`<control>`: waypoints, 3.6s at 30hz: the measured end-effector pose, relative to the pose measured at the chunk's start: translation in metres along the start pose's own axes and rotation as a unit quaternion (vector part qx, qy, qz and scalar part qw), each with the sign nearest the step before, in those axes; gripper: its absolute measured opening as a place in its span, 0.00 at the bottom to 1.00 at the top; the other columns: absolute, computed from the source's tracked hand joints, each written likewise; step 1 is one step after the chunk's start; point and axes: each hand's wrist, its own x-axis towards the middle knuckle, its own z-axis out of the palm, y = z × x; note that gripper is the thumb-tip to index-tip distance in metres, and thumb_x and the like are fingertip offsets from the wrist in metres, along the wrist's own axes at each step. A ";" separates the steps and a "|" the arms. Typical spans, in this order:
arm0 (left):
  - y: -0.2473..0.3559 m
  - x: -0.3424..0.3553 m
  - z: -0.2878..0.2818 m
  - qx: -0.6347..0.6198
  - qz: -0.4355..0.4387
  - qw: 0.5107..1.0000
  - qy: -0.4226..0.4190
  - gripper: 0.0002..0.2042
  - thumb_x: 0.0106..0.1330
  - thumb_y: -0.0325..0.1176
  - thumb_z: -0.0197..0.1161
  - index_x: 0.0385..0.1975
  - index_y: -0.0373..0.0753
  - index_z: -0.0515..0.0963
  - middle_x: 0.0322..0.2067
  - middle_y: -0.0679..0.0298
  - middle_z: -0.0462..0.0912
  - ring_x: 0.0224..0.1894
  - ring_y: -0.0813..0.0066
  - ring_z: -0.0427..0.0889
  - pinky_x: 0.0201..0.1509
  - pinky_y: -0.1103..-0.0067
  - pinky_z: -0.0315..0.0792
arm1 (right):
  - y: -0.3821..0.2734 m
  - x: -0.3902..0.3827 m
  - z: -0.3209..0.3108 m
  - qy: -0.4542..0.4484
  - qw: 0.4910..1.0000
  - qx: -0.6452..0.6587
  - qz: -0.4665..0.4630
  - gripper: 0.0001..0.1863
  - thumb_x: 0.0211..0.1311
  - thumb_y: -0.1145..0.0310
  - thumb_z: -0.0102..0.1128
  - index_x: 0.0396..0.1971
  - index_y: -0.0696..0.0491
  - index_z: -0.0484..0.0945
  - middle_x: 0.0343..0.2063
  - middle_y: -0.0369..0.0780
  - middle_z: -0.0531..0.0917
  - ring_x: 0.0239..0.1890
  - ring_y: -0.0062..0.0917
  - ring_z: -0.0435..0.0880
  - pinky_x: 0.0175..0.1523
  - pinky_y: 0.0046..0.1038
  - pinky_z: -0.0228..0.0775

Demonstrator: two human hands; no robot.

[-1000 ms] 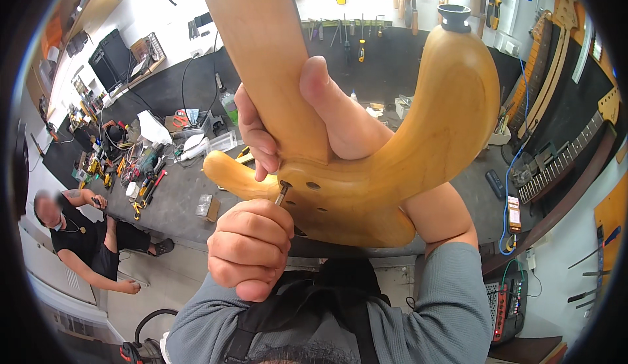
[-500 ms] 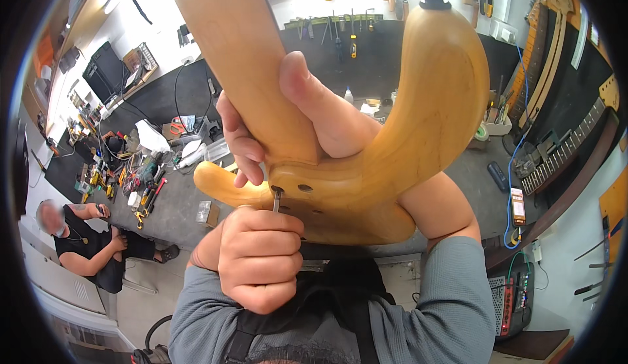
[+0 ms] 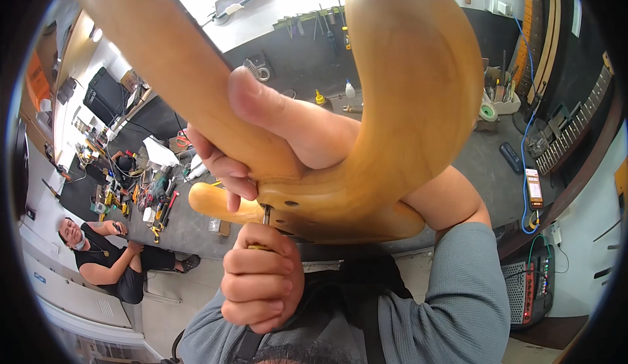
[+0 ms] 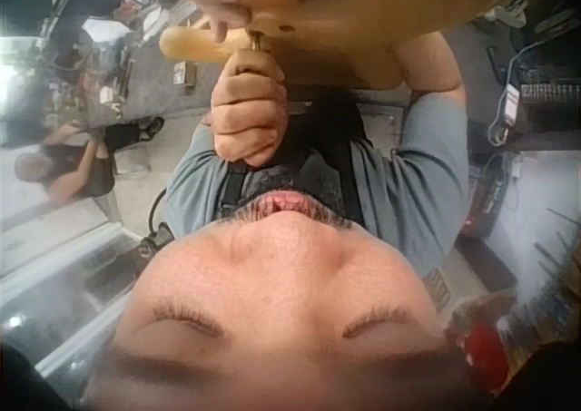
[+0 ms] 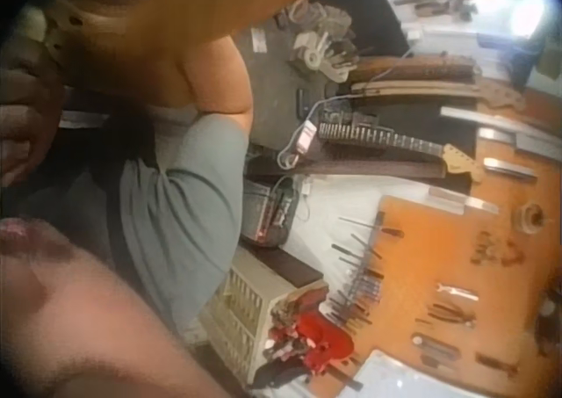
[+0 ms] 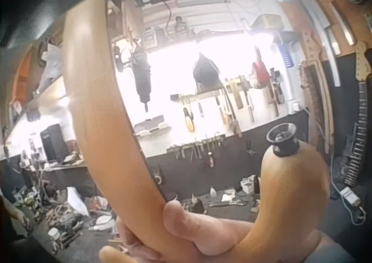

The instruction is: The person uses a screwdriver to tighten screws on the back of a bass guitar body. They then move the bass to a wall rack and pick up a separate guitar neck. The person uses a brush to clean the fretboard of the neck and then uses a small tool to adjust the nut slots.

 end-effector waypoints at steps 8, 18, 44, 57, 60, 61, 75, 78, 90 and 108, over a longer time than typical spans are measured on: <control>0.001 0.004 0.007 0.010 0.025 1.000 0.005 0.21 0.88 0.47 0.64 0.33 0.39 0.78 0.25 0.64 0.82 0.23 0.67 0.80 0.25 0.67 0.80 | -0.002 0.001 0.012 -0.015 0.994 0.086 -0.064 0.62 0.61 0.05 0.43 0.50 0.60 0.77 0.30 0.36 0.79 0.28 0.18 0.82 0.37 0.27 0.86; -0.008 0.020 -0.015 -0.026 0.032 0.992 -0.123 0.15 0.81 0.37 0.68 0.31 0.38 0.78 0.26 0.62 0.82 0.27 0.64 0.81 0.31 0.64 0.84 | -0.012 -0.005 0.006 -0.025 0.999 -0.020 0.030 0.54 0.69 0.08 0.45 0.47 0.55 0.77 0.32 0.34 0.72 0.33 0.19 0.73 0.43 0.24 0.68; 0.005 0.029 -0.022 -0.110 0.021 0.975 -0.190 0.16 0.77 0.35 0.79 0.34 0.35 0.77 0.28 0.58 0.82 0.26 0.61 0.80 0.32 0.63 0.81 | -0.018 -0.005 -0.022 0.081 0.995 -0.051 -0.001 0.56 0.71 0.08 0.36 0.51 0.55 0.78 0.31 0.38 0.78 0.29 0.24 0.82 0.44 0.33 0.88; -0.006 -0.011 -0.030 -0.074 -0.072 0.983 -0.150 0.16 0.80 0.37 0.76 0.37 0.35 0.76 0.32 0.57 0.84 0.30 0.56 0.85 0.36 0.59 0.84 | -0.016 -0.008 -0.022 0.054 0.998 -0.021 0.017 0.60 0.68 0.06 0.36 0.56 0.57 0.79 0.33 0.43 0.85 0.33 0.26 0.89 0.48 0.33 0.91; -0.008 -0.013 -0.030 -0.075 -0.066 0.984 -0.149 0.16 0.80 0.37 0.76 0.37 0.35 0.76 0.32 0.57 0.84 0.30 0.56 0.85 0.36 0.59 0.84 | -0.018 -0.004 -0.016 0.034 0.999 0.026 0.003 0.61 0.68 0.06 0.36 0.57 0.58 0.79 0.33 0.43 0.85 0.32 0.27 0.89 0.49 0.33 0.92; -0.009 -0.013 -0.030 -0.077 -0.063 0.984 -0.150 0.16 0.80 0.37 0.76 0.37 0.35 0.76 0.32 0.57 0.84 0.31 0.56 0.85 0.36 0.59 0.84 | -0.019 -0.003 -0.014 0.028 0.999 0.039 -0.002 0.61 0.68 0.06 0.36 0.57 0.58 0.79 0.33 0.43 0.85 0.32 0.27 0.89 0.49 0.33 0.92; -0.011 -0.024 -0.023 -0.023 -0.057 0.987 -0.151 0.09 0.78 0.32 0.73 0.43 0.37 0.77 0.41 0.55 0.84 0.39 0.56 0.86 0.41 0.56 0.84 | -0.016 -0.004 -0.023 0.044 0.998 -0.027 0.023 0.63 0.66 0.06 0.36 0.56 0.59 0.80 0.30 0.42 0.83 0.29 0.27 0.89 0.47 0.33 0.92; -0.008 -0.036 -0.014 0.010 -0.038 0.994 -0.098 0.07 0.74 0.27 0.71 0.45 0.38 0.79 0.46 0.55 0.85 0.44 0.55 0.87 0.47 0.53 0.85 | -0.014 -0.003 -0.023 0.040 0.999 -0.025 0.021 0.63 0.66 0.06 0.36 0.56 0.60 0.80 0.29 0.41 0.82 0.28 0.27 0.89 0.47 0.33 0.92; 0.008 -0.031 -0.005 0.019 -0.038 0.997 -0.059 0.08 0.81 0.32 0.67 0.37 0.38 0.81 0.34 0.60 0.85 0.31 0.63 0.83 0.33 0.63 0.83 | -0.016 -0.007 -0.004 0.013 1.000 0.013 0.019 0.51 0.81 0.17 0.42 0.50 0.59 0.80 0.28 0.36 0.77 0.30 0.21 0.79 0.42 0.28 0.79; -0.014 0.005 -0.039 -0.031 -0.025 0.968 -0.248 0.19 0.86 0.44 0.67 0.32 0.39 0.80 0.30 0.61 0.84 0.31 0.62 0.83 0.36 0.66 0.82 | -0.013 0.011 -0.010 0.048 0.996 -0.066 0.041 0.64 0.58 0.02 0.33 0.40 0.59 0.78 0.23 0.35 0.77 0.18 0.20 0.81 0.24 0.25 0.75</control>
